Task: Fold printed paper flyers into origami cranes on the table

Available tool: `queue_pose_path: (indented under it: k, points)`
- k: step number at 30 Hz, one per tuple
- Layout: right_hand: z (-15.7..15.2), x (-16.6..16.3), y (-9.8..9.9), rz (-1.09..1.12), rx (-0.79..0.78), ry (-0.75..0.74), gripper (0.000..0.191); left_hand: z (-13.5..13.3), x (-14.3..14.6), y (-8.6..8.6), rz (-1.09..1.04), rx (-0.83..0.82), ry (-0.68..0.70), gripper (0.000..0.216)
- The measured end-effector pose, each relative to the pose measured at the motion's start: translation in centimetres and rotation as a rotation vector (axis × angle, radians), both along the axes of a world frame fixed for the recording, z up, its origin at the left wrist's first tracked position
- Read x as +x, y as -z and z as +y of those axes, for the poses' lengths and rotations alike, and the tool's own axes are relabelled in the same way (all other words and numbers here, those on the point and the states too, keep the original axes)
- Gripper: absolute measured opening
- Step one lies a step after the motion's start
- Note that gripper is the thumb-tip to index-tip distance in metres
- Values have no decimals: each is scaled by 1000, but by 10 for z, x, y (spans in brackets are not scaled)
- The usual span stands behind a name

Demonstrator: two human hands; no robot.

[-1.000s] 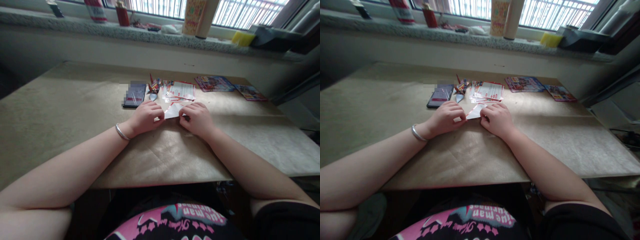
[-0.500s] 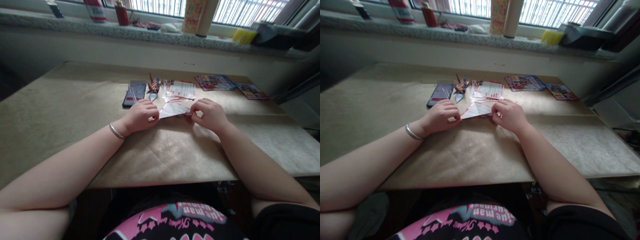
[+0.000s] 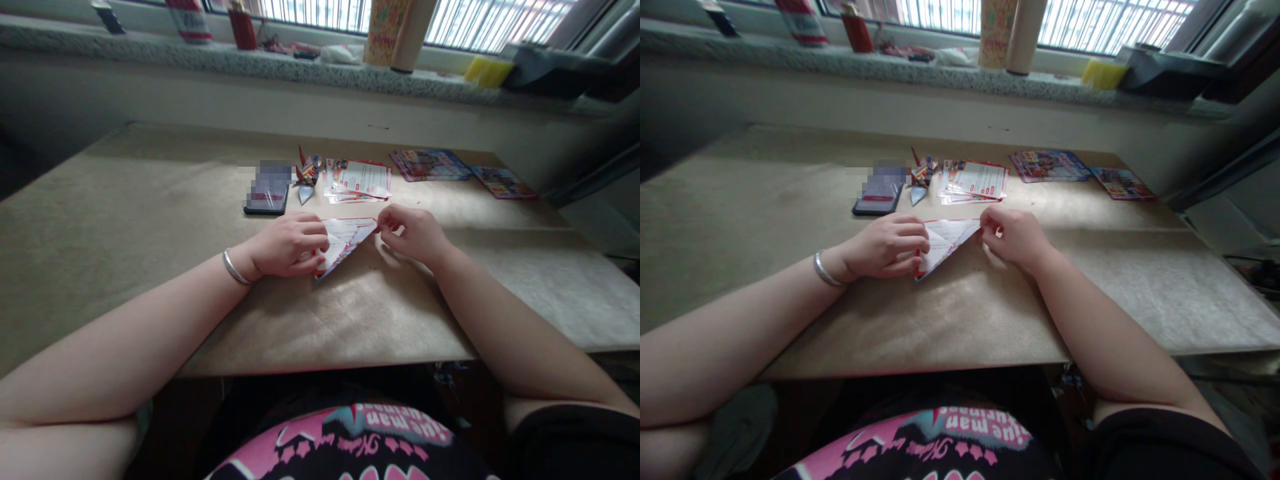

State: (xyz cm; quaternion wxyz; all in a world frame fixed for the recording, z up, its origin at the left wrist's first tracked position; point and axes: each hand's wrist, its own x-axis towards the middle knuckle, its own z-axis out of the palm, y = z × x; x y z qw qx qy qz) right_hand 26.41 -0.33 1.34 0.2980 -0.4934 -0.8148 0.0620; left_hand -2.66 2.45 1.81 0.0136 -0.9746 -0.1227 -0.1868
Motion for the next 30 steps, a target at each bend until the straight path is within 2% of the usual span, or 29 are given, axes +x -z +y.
queue_pose_path:
  k: [7, 11, 15, 22, 25, 30]
  points:
    - [8, 1, 9, 149, -144, -58, 9, 11, 0, 14, 21, -29, -38, 30]
    - [17, 4, 15, 66, -130, -3, 13, 11, -2, 12, 100, -35, -74, 39]
    - [23, 6, 19, -29, -150, -61, 20, 3, -1, 8, 167, 0, -129, 43]
    - [15, -5, 20, -129, 41, -72, 38, -3, 1, 8, 216, 104, -149, 55]
    - [9, -13, 16, -157, 97, -98, 28, -3, 3, 9, 219, 123, -165, 54]
    - [3, -21, 10, -194, 51, -167, 20, -5, 8, 12, 147, 168, -263, 54]
